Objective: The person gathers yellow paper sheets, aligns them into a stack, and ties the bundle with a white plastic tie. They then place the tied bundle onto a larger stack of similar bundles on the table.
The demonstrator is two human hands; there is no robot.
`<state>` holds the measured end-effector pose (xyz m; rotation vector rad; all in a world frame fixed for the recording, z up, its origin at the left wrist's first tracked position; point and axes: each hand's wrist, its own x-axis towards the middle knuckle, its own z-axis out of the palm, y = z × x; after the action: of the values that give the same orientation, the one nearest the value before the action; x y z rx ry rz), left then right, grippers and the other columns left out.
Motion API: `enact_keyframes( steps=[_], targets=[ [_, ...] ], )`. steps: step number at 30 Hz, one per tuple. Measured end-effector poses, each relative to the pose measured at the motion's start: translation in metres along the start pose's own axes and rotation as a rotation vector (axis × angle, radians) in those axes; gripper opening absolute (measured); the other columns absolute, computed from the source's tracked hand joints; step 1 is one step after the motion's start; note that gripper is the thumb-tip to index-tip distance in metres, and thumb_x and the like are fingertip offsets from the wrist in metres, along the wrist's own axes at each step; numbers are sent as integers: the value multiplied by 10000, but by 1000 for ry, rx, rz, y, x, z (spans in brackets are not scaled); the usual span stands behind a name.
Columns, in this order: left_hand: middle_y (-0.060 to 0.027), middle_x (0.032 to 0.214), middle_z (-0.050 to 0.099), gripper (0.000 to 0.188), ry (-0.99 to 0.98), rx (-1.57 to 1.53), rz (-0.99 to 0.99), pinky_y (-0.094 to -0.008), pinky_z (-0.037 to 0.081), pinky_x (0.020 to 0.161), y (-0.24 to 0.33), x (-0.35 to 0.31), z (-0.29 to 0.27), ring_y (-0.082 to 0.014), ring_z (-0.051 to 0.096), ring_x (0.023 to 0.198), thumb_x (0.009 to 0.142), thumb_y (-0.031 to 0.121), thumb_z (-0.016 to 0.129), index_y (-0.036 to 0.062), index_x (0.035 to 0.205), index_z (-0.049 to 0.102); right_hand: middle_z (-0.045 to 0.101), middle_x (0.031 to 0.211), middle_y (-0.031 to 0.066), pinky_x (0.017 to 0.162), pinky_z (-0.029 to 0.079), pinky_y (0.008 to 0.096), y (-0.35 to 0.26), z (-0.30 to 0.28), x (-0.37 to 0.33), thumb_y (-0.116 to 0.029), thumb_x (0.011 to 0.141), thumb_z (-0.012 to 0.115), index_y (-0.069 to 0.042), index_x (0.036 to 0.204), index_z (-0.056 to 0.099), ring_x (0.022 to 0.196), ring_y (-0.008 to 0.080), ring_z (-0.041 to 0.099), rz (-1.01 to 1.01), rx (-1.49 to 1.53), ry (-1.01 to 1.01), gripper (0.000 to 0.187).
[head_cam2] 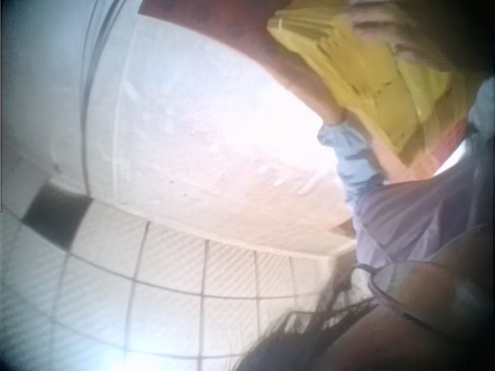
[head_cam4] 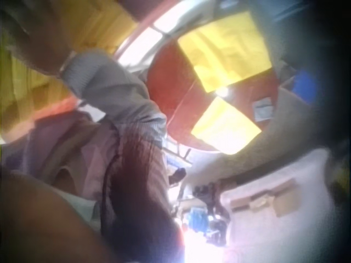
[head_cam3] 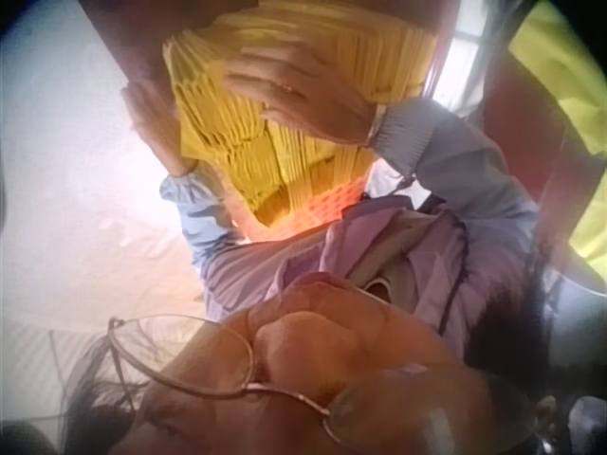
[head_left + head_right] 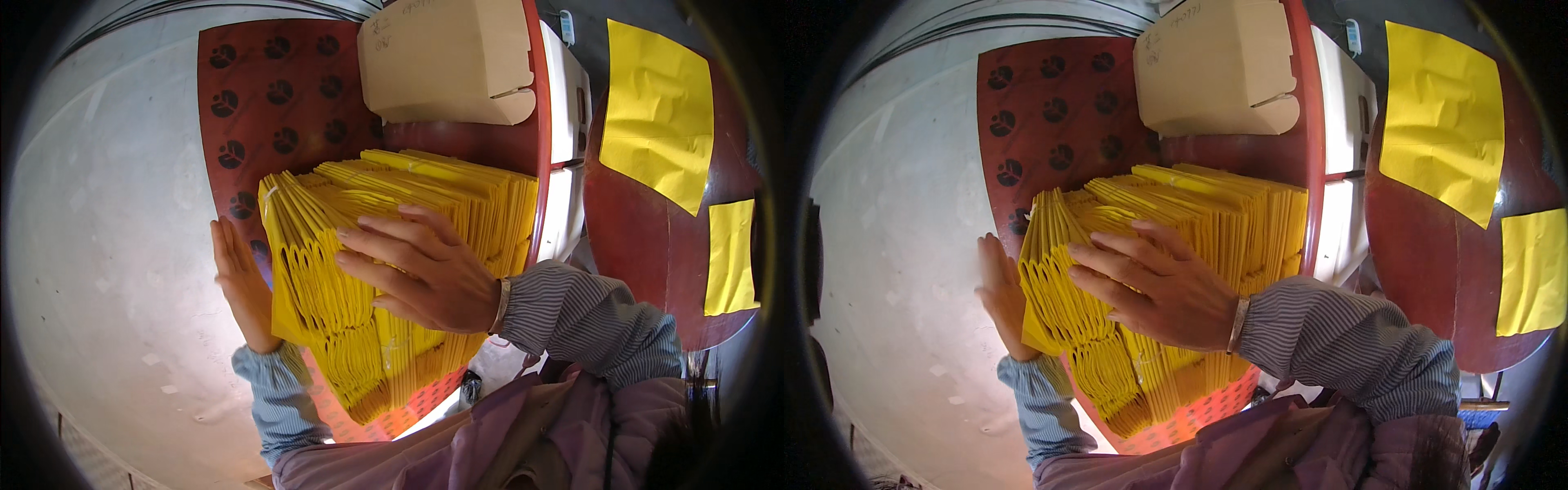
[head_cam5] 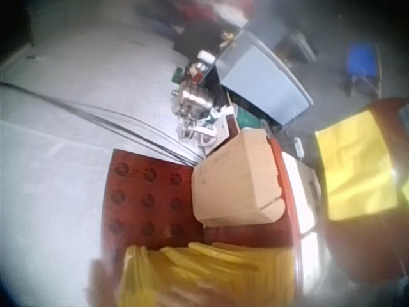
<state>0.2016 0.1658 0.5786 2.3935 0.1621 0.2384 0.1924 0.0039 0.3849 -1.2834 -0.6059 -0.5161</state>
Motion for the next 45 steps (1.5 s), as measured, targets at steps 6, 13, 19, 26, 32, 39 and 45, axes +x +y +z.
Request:
enact_keyframes(
  steps=[6, 13, 19, 26, 32, 39, 45],
  targets=[
    [-145, 1652, 342, 697, -302, -544, -468, -400, 367, 1231, -17, 13, 0, -278, 421, 1483, 1147, 473, 305, 50, 1672, 127, 477, 1564, 104, 1175, 370, 516, -6, -9, 14, -275, 878, 762, -98, 1493, 508, 1414, 291, 479, -32, 29, 30, 688],
    [-145, 1560, 450, 560, -415, -661, -166, -392, 461, 1166, -46, -10, 4, -254, 493, 1427, 1161, 446, 268, 128, 1621, 286, 482, 1556, 157, 1204, 329, 542, -21, -3, 48, -416, 923, 697, -63, 1550, 446, 1416, 340, 471, -34, -36, -151, 762],
    [-159, 1611, 409, 597, -431, -718, -389, -377, 366, 1225, -64, 9, -21, -258, 451, 1467, 1166, 406, 267, 52, 1645, 226, 531, 1509, 166, 1187, 345, 520, -29, 1, 52, -335, 933, 700, -54, 1543, 457, 1380, 364, 490, -25, -60, -118, 715],
    [-182, 1631, 400, 635, -187, 130, 53, -376, 293, 1253, -38, 0, -56, -261, 364, 1527, 1138, 406, 388, 11, 1625, 295, 544, 1486, 183, 1160, 373, 478, -40, -3, 65, -339, 1008, 615, -83, 1529, 478, 1358, 380, 497, 36, -112, -135, 597],
    [-179, 1632, 415, 587, 122, 461, 212, -376, 288, 1248, -15, -69, -129, -280, 356, 1538, 1117, 342, 452, -13, 1581, 394, 562, 1455, 170, 1154, 412, 426, -71, -42, 28, -294, 1061, 580, -95, 1491, 525, 1328, 329, 553, 182, -190, -116, 477],
    [-185, 1647, 379, 400, 523, 336, 160, -435, 314, 1238, -77, -285, -203, -310, 281, 1579, 1082, 132, 521, 33, 1466, 578, 735, 1183, 222, 995, 532, 412, -87, -151, -237, -235, 1065, 584, 43, 1217, 705, 1118, 355, 701, 710, -490, -151, 339],
    [-105, 1262, 701, 274, 753, -40, -246, -359, 473, 1075, -152, -363, -214, -200, 625, 1205, 1077, 160, 579, -15, 1249, 702, 738, 867, 201, 747, 569, 451, -166, -191, -483, -337, 962, 668, -84, 1086, 765, 844, 369, 750, 1146, -780, -192, 298]
  ],
)
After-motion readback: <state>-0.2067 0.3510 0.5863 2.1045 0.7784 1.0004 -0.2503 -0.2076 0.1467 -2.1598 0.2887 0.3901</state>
